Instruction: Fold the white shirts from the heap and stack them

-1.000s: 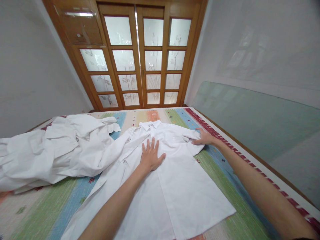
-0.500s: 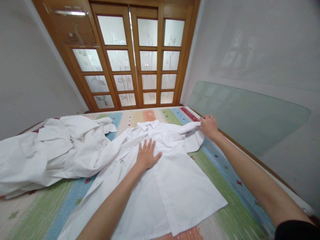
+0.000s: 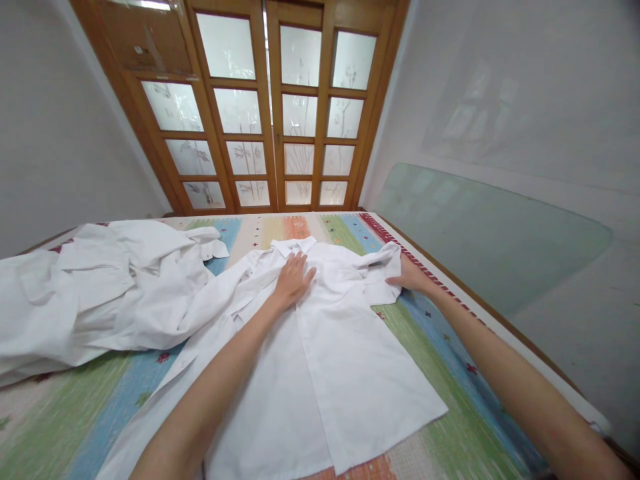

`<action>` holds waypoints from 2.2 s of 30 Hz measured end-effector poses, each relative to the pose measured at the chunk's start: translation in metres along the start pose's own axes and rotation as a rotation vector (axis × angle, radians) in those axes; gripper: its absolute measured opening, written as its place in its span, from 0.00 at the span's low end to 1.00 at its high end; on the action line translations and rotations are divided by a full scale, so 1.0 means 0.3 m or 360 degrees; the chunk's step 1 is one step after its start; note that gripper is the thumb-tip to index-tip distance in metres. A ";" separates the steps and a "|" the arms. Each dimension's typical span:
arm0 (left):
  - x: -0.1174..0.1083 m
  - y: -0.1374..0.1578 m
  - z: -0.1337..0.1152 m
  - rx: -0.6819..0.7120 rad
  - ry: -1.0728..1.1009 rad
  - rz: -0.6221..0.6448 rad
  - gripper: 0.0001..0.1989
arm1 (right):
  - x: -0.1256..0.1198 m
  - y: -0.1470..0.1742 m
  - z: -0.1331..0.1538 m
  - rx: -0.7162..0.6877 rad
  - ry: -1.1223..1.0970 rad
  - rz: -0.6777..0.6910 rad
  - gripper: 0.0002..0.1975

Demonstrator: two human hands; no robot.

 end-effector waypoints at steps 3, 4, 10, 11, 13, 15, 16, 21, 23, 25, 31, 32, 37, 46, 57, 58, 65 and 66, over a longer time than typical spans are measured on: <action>0.056 -0.095 0.003 -0.0075 -0.0025 0.0301 0.29 | -0.013 0.006 0.019 0.0060 0.0282 0.0028 0.37; 0.072 -0.117 0.004 -0.0099 -0.0049 0.0366 0.29 | -0.027 0.010 0.031 0.0027 0.0392 0.0026 0.35; 0.120 -0.167 0.035 -0.0205 -0.0226 0.0429 0.32 | -0.213 0.064 0.062 0.0030 0.1018 -0.0169 0.19; 0.123 -0.168 0.041 -0.0217 -0.0230 0.0436 0.33 | -0.245 0.076 0.063 0.0066 0.1089 -0.0209 0.17; 0.125 -0.170 0.050 -0.0230 -0.0223 0.0447 0.34 | -0.292 0.099 0.066 0.0084 0.1215 -0.0283 0.15; 0.124 -0.170 0.054 -0.0231 -0.0218 0.0445 0.34 | -0.312 0.118 0.063 0.0038 0.1316 -0.0333 0.14; 0.123 -0.170 0.055 -0.0232 -0.0217 0.0447 0.35 | -0.312 0.126 0.054 0.0024 0.1349 -0.0331 0.14; 0.120 -0.166 0.052 -0.0237 -0.0237 0.0452 0.35 | -0.229 0.168 -0.066 0.0159 0.1236 0.0176 0.25; 0.121 -0.165 0.051 -0.0238 -0.0245 0.0450 0.35 | -0.198 0.190 -0.087 0.0140 0.1171 0.0350 0.26; 0.122 -0.165 0.050 -0.0239 -0.0248 0.0441 0.35 | -0.199 0.205 -0.066 0.0001 0.1133 0.0294 0.22; 0.120 -0.165 0.049 -0.0250 -0.0256 0.0421 0.35 | -0.394 0.275 0.022 -0.0155 0.1088 -0.0861 0.13; 0.120 -0.165 0.049 -0.0253 -0.0256 0.0422 0.35 | -0.419 0.293 0.022 -0.0157 0.1101 -0.0956 0.12; 0.117 -0.164 0.049 -0.0259 -0.0259 0.0422 0.36 | -0.411 0.356 -0.012 -0.0304 0.1303 -0.0641 0.12; 0.117 -0.163 0.049 -0.0241 -0.0240 0.0404 0.34 | -0.198 0.436 -0.248 -0.0138 0.0950 0.0425 0.42; 0.024 -0.104 -0.070 0.0052 -0.0358 0.0108 0.20 | -0.095 0.381 -0.147 -0.0087 0.0571 0.0443 0.34; 0.020 -0.091 -0.082 0.0060 -0.0354 0.0119 0.19 | -0.065 0.373 -0.102 -0.0139 0.0489 0.0481 0.35; 0.026 0.063 -0.157 0.0235 -0.0254 0.0270 0.23 | 0.098 0.326 0.277 -0.0478 -0.0058 0.0354 0.20; 0.029 0.089 -0.164 0.0247 -0.0233 0.0316 0.25 | 0.112 0.329 0.317 -0.0500 -0.0097 0.0334 0.19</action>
Point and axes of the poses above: each hand's wrist, its own y-axis away from the middle knuckle, its own x-axis out of the palm, z = x × y, the point moved 5 cm from there along -y, towards the middle knuckle, and after that the axes turned 10 degrees about -y, right-handed, at the moved point
